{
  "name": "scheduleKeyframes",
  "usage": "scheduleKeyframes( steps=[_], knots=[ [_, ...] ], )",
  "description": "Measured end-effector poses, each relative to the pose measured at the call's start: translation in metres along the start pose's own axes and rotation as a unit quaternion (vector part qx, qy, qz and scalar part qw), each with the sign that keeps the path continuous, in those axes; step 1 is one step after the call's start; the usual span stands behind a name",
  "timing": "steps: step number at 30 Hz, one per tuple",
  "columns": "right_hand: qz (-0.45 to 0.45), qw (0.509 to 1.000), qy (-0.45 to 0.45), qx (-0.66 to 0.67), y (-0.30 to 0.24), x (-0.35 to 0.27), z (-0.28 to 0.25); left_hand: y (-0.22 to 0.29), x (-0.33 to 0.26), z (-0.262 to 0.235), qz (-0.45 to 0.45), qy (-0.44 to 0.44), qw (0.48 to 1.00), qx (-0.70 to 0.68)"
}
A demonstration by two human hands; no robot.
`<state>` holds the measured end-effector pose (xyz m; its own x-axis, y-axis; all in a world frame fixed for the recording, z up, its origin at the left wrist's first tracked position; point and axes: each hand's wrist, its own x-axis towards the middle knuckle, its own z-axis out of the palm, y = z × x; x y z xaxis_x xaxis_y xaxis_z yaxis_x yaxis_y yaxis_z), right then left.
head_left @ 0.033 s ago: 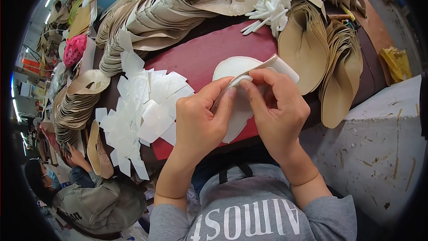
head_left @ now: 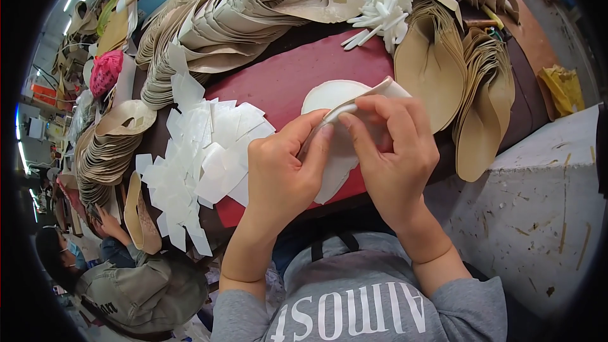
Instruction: Assembling shoe upper components by manually inserting and aligning lining materials into pre-cut footwear parts.
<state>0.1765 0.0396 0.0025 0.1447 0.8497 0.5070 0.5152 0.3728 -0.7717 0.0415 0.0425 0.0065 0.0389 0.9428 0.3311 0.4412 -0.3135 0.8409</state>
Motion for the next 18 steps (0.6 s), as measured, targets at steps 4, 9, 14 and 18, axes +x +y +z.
scheduleKeyframes(
  steps=[4, 9, 14, 18],
  knots=[
    [-0.042, 0.991, 0.027, -0.126, 0.005, 0.015, -0.006, 0.001, 0.001, -0.004, -0.008, -0.013, 1.0, -0.004],
    [-0.138, 0.986, -0.096, 0.011, 0.023, 0.036, -0.018, 0.004, 0.002, -0.014, -0.008, -0.049, 0.998, -0.035],
    [-0.036, 0.99, -0.109, 0.087, 0.018, 0.036, -0.021, 0.008, -0.003, -0.028, 0.035, 0.037, 0.999, 0.015],
    [-0.107, 0.991, -0.077, -0.038, 0.001, 0.038, -0.021, 0.011, -0.006, -0.031, 0.014, 0.045, 0.998, 0.039]
  ],
)
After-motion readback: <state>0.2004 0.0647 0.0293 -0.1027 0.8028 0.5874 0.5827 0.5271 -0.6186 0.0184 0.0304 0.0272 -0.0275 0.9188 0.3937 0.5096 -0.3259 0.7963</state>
